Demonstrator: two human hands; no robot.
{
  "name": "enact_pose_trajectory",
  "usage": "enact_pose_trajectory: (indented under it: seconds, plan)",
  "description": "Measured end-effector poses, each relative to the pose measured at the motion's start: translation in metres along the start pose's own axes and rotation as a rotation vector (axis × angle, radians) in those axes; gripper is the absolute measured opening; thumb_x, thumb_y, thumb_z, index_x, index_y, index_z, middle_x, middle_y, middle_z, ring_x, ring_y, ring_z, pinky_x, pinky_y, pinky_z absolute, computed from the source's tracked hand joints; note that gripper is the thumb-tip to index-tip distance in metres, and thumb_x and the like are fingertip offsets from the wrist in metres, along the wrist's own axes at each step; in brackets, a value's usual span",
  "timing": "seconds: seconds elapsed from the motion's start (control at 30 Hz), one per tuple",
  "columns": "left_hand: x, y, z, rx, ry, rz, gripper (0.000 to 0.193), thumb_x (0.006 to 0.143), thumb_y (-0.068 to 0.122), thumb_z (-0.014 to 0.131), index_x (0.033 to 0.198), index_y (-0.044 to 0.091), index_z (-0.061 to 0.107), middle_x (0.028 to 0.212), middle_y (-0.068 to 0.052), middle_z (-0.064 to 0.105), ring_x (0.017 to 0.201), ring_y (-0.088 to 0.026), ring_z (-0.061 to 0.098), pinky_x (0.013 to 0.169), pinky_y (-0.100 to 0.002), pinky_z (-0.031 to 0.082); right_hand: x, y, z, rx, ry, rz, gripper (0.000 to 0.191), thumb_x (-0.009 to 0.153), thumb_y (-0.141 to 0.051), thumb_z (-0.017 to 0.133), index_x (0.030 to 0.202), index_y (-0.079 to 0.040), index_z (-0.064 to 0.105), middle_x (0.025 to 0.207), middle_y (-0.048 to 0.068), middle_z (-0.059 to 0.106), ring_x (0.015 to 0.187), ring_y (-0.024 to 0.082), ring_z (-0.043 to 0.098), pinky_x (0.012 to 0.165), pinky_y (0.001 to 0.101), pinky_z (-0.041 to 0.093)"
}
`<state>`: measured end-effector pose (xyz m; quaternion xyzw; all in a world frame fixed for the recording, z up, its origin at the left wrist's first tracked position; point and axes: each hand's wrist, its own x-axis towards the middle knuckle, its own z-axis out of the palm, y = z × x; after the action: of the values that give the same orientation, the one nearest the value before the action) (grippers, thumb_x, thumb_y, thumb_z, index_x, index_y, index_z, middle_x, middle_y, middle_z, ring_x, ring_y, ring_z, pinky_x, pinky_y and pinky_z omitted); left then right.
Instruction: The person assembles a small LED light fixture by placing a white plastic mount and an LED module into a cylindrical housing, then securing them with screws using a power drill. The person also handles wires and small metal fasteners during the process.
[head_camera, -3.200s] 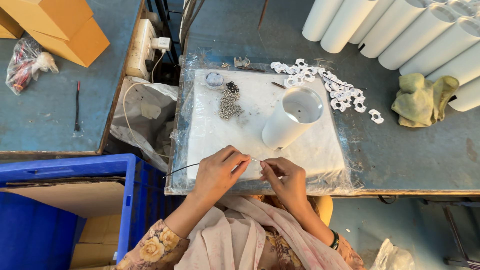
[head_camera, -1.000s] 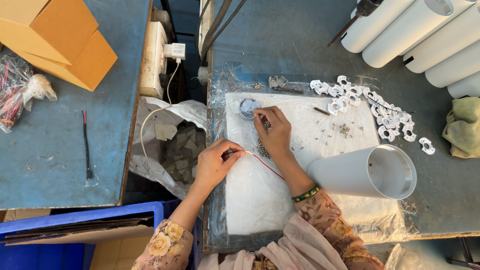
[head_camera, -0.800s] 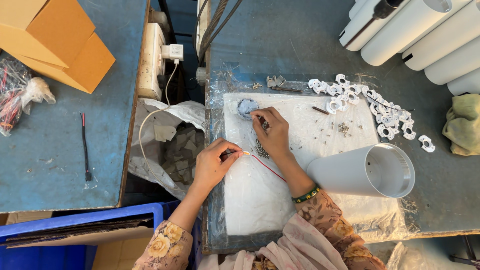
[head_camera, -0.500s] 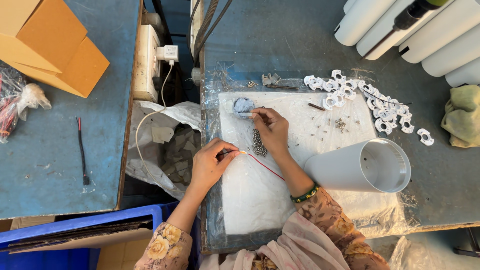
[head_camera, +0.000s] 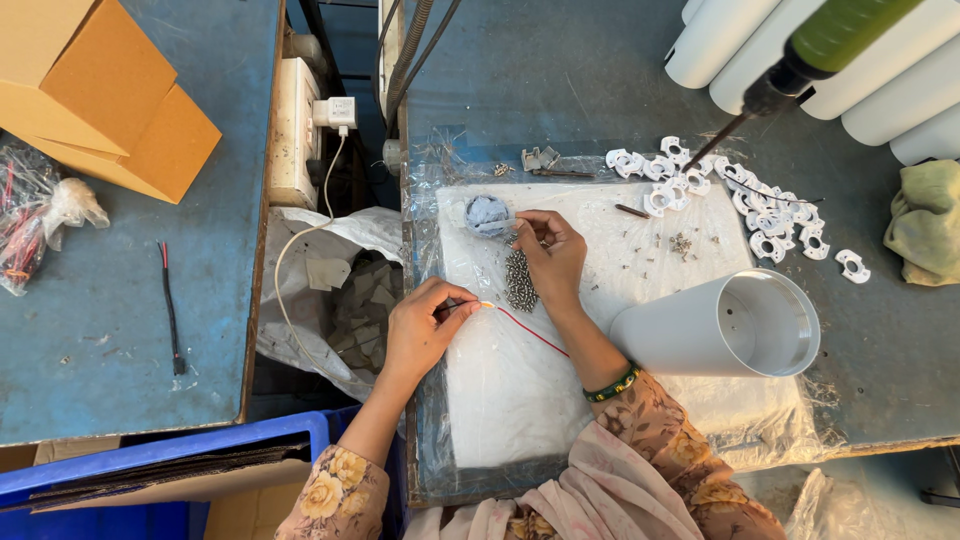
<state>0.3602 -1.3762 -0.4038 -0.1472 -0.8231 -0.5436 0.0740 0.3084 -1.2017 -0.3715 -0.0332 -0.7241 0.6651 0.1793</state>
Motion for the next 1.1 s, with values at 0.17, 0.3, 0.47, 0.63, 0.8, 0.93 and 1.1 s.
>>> enact_pose_trajectory:
  seconds: [0.17, 0.3, 0.47, 0.63, 0.8, 0.93, 1.1]
  plan:
    - [0.0006, -0.0003, 0.0005, 0.009, 0.002, 0.001, 0.013, 0.084, 0.021, 0.082, 0.092, 0.012, 0.077, 0.083, 0.002, 0.07, 0.058, -0.009, 0.059, 0.055, -0.025, 0.047, 0.0007, 0.0018, -0.0001, 0.012, 0.001, -0.002, 0.014, 0.096, -0.004, 0.067, 0.108, 0.003, 0.071, 0.091, 0.008, 0.074, 0.071, 0.009, 0.067, 0.065, 0.0215, 0.053]
    - [0.0005, -0.0014, -0.0003, 0.01, 0.004, 0.004, 0.013, 0.084, 0.021, 0.082, 0.092, 0.012, 0.076, 0.083, 0.002, 0.069, 0.059, -0.009, 0.06, 0.056, -0.025, 0.047, 0.0008, 0.0033, 0.0006, 0.029, 0.001, -0.003, 0.013, 0.097, -0.004, 0.066, 0.107, 0.003, 0.071, 0.092, 0.008, 0.075, 0.07, 0.008, 0.066, 0.065, 0.0213, 0.052]
    - [0.0016, -0.001, 0.0003, 0.016, 0.006, 0.01, 0.012, 0.084, 0.021, 0.082, 0.092, 0.013, 0.077, 0.082, 0.002, 0.069, 0.059, -0.009, 0.06, 0.056, -0.025, 0.047, 0.0017, 0.0034, 0.0007, 0.027, 0.006, -0.01, 0.013, 0.097, -0.004, 0.066, 0.107, 0.003, 0.07, 0.091, 0.006, 0.073, 0.07, 0.008, 0.066, 0.064, 0.0208, 0.052]
    - [-0.0006, -0.0016, -0.0011, 0.007, -0.002, -0.013, 0.013, 0.084, 0.022, 0.082, 0.092, 0.013, 0.077, 0.083, 0.003, 0.07, 0.059, -0.009, 0.06, 0.055, -0.025, 0.047, -0.002, 0.0041, 0.0025, -0.058, 0.06, -0.047, 0.012, 0.096, -0.004, 0.069, 0.107, 0.001, 0.071, 0.085, 0.005, 0.072, 0.068, 0.006, 0.066, 0.058, 0.0191, 0.05]
    - [-0.0015, -0.0015, -0.0013, 0.023, 0.001, -0.009, 0.013, 0.084, 0.021, 0.082, 0.092, 0.013, 0.077, 0.083, 0.003, 0.07, 0.059, -0.009, 0.06, 0.056, -0.025, 0.047, -0.0049, 0.0036, 0.0023, -0.102, 0.076, -0.095, 0.011, 0.096, -0.003, 0.07, 0.106, 0.0, 0.071, 0.084, 0.004, 0.071, 0.067, 0.005, 0.067, 0.054, 0.0178, 0.048]
    - [-0.0006, -0.0002, -0.002, 0.028, -0.006, -0.001, 0.012, 0.084, 0.021, 0.082, 0.092, 0.013, 0.077, 0.083, 0.003, 0.07, 0.058, -0.009, 0.06, 0.056, -0.025, 0.047, -0.0049, 0.0034, 0.0016, -0.102, 0.084, -0.1, 0.01, 0.096, -0.003, 0.07, 0.106, 0.0, 0.07, 0.083, 0.004, 0.07, 0.067, 0.006, 0.067, 0.053, 0.018, 0.046]
    - [-0.001, 0.0012, -0.0023, 0.027, 0.007, 0.003, 0.013, 0.084, 0.021, 0.082, 0.092, 0.013, 0.077, 0.083, 0.002, 0.07, 0.058, -0.009, 0.06, 0.056, -0.026, 0.047, -0.005, 0.0053, 0.0002, -0.079, 0.076, -0.12, 0.011, 0.096, -0.001, 0.069, 0.107, 0.0, 0.07, 0.082, 0.003, 0.069, 0.068, 0.006, 0.066, 0.054, 0.0179, 0.046]
